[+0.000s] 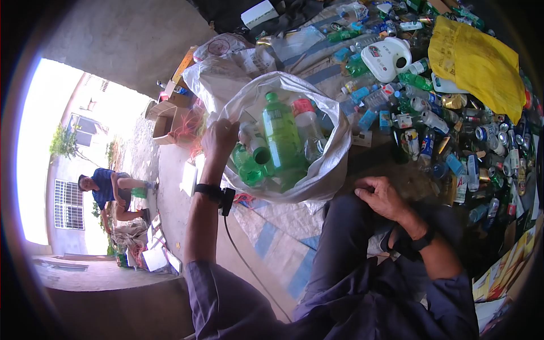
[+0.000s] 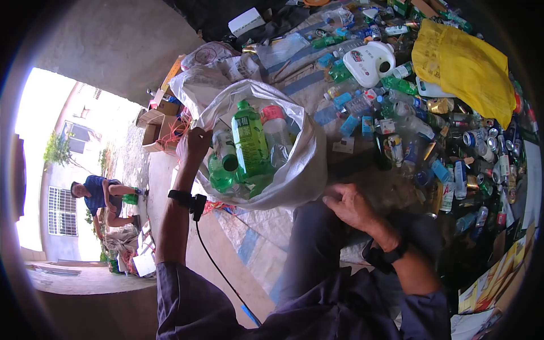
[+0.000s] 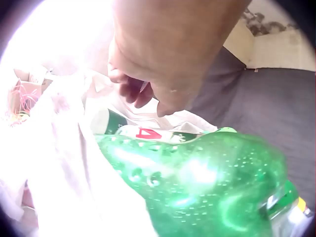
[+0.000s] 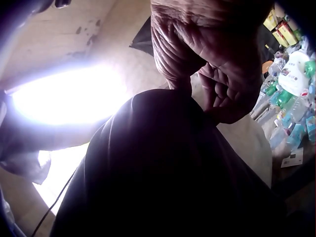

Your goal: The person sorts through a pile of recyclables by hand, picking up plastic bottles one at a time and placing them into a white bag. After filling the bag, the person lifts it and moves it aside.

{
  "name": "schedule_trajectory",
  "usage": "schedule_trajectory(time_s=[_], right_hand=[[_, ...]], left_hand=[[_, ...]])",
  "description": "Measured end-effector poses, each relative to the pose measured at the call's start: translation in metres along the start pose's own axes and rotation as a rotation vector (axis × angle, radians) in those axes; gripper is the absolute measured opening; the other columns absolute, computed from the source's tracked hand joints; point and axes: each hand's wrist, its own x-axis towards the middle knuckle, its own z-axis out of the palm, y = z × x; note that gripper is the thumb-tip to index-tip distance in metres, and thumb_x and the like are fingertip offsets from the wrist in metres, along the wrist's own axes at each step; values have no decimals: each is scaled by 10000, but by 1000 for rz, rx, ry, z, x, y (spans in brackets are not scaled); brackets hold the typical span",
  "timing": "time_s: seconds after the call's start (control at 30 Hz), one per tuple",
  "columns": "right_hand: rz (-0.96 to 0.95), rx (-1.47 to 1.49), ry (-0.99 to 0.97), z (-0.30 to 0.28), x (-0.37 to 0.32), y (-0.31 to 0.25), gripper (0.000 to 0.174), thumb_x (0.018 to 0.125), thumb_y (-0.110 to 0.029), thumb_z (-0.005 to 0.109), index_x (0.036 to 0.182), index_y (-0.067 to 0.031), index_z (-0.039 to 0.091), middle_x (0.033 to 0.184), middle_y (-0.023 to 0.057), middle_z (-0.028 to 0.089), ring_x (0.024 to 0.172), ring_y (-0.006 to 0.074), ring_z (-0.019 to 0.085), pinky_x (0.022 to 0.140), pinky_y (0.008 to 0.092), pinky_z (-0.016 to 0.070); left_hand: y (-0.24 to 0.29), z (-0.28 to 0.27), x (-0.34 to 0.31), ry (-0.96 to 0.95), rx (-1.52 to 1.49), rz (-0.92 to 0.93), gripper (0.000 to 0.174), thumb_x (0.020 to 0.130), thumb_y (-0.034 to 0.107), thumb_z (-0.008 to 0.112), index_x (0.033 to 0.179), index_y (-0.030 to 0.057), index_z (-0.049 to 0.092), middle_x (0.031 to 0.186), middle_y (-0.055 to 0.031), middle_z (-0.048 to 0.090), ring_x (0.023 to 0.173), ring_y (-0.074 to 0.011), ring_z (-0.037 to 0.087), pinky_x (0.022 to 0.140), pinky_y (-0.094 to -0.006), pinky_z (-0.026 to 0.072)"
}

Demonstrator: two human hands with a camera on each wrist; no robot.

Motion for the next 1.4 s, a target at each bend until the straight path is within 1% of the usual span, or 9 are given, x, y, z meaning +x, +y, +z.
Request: schedule_trajectory(time_s=[0.07,0.23,0.33,0.63,0.83,0.93,1.07,1.17,1.4], right_hand=[[-11,-28,11,-1,0,2,242,940,-101,655,1117,57,701,929,85,751,833,78,625,741,279,524],[0,-46,15,-5,-3,-4,236,934,-109,664,1097,58,701,889,79,739,790,70,607,702,278,514],[-23,-46,29,-5,-3,2,232,935,-114,664,1089,56,700,871,76,732,755,67,593,672,281,506],[26,-40,27,-7,-4,4,235,934,-151,675,1049,53,698,799,81,705,685,77,572,629,292,490],[-30,-43,49,-4,-4,7,213,939,-129,670,1049,51,698,769,57,680,656,64,557,595,279,476],[11,-19,22,-6,-5,7,209,940,-124,669,1052,51,699,757,46,667,632,58,544,571,271,463],[22,-13,23,-5,-6,4,204,939,-118,668,1056,46,703,741,39,650,615,53,532,554,270,451],[15,-44,14,-4,-5,8,210,941,-117,664,1066,47,703,770,61,683,637,57,558,573,272,468],[5,-93,79,-10,-13,3,244,919,-159,681,1054,42,715,866,157,740,714,148,669,669,335,532]], left_hand=[[-13,-2,0,99,165,148,382,833,354,728,1131,116,715,1305,-185,623,1218,-405,576,933,-525,489],[-41,18,4,179,103,199,528,830,262,744,1327,167,591,1192,-200,667,1162,-428,609,886,-536,515],[-38,13,10,-39,89,78,364,870,204,677,1230,157,647,1137,-208,696,1060,-414,666,849,-521,541],[-75,-7,63,433,-100,-133,219,900,224,556,879,139,757,898,-113,747,868,-357,718,784,-486,543],[-75,6,52,385,-125,65,190,867,229,606,893,101,744,941,-130,715,899,-348,687,801,-484,524],[-47,-7,39,741,166,449,147,869,216,621,891,113,723,830,-136,647,804,-326,662,700,-486,504],[-28,4,45,-29,-43,511,158,873,136,645,988,79,737,868,-131,709,739,-328,686,669,-427,541],[-23,16,55,-256,-382,431,317,874,197,719,1161,62,725,1034,-159,746,889,-292,725,747,-394,565],[-19,26,55,-108,-664,240,675,846,261,761,1421,-10,537,1360,-180,613,1184,-244,618,965,-349,511]])
